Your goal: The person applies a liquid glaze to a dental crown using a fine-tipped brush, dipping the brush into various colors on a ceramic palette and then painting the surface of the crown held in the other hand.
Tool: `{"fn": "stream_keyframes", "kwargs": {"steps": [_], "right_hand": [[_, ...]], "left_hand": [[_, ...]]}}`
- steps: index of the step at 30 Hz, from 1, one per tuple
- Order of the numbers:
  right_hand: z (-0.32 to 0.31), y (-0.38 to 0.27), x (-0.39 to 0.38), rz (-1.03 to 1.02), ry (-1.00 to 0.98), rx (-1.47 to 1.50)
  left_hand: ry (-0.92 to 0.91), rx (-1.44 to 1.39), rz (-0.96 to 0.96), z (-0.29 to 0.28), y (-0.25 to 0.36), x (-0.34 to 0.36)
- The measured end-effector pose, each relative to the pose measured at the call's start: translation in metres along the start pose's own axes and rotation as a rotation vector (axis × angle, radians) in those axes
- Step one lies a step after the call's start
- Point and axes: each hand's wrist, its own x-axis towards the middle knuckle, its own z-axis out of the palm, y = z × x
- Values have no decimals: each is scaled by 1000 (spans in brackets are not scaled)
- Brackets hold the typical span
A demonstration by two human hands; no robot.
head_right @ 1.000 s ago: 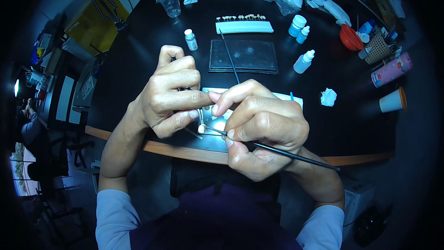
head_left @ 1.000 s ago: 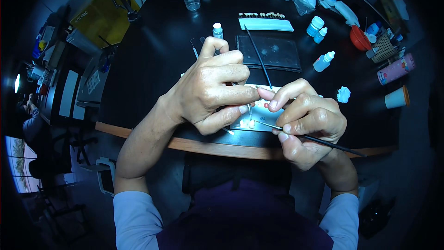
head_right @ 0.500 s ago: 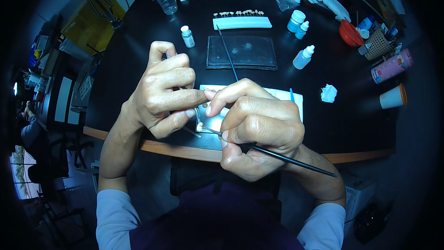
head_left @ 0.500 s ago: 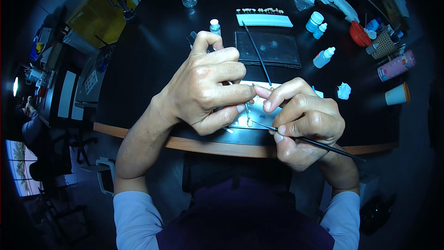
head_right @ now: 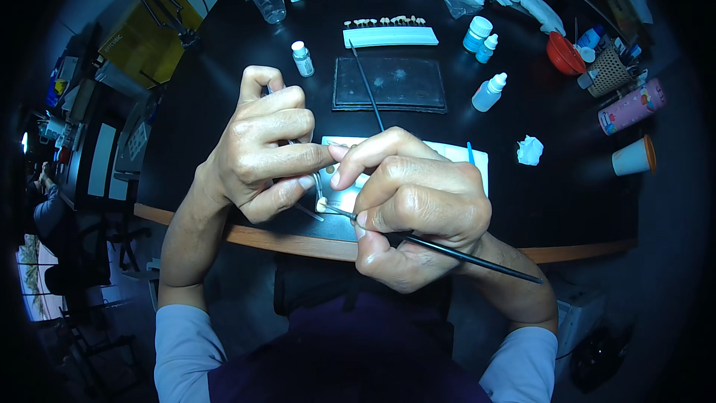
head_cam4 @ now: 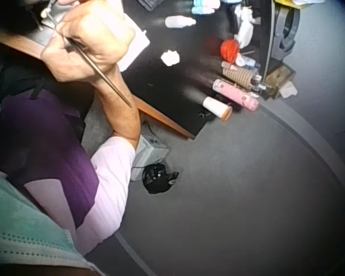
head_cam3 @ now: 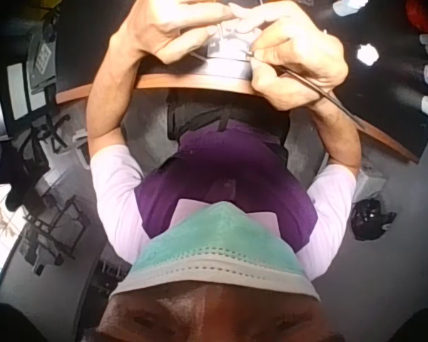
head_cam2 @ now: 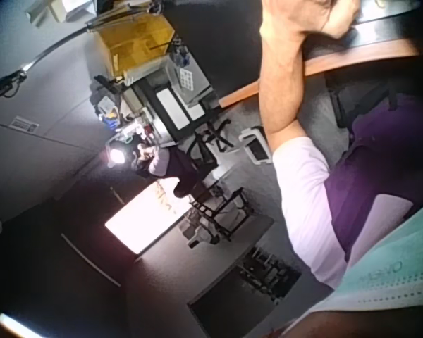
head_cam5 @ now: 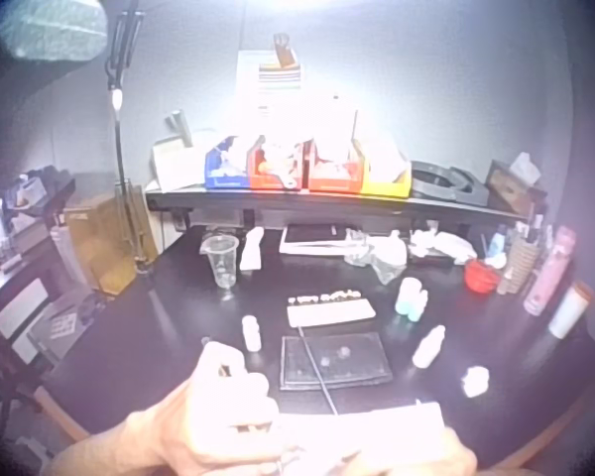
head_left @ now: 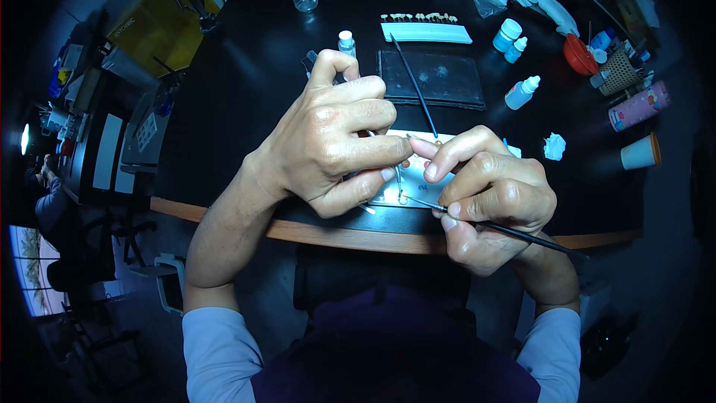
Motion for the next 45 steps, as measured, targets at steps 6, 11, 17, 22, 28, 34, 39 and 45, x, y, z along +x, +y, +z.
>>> {"fn": "stream_keyframes", "kwargs": {"steps": [6, 11, 17, 22, 28, 34, 39, 45], "right_hand": [[0, -1, 0, 8, -5, 12], [1, -1, 0, 11, 0, 18], [0, 0, 0, 6, 4, 15], [-1, -2, 1, 8, -9, -14], [-2, -2, 1, 5, 3, 0], [-3, -2, 1, 28, 4, 43], [-3, -2, 1, 19, -5, 44], [-2, -2, 0, 24, 0, 45]], "left_hand": [[-6, 4, 0, -1, 0, 0], [1, 5, 3, 0, -1, 0], [-8, 12, 1, -1, 0, 0], [-11, 25, 5, -1, 1, 0], [-1, 9, 8, -2, 1, 0], [46, 22, 40, 4, -1, -2], [81, 11, 36, 6, 0, -2], [89, 10, 40, 5, 1, -1]]}}
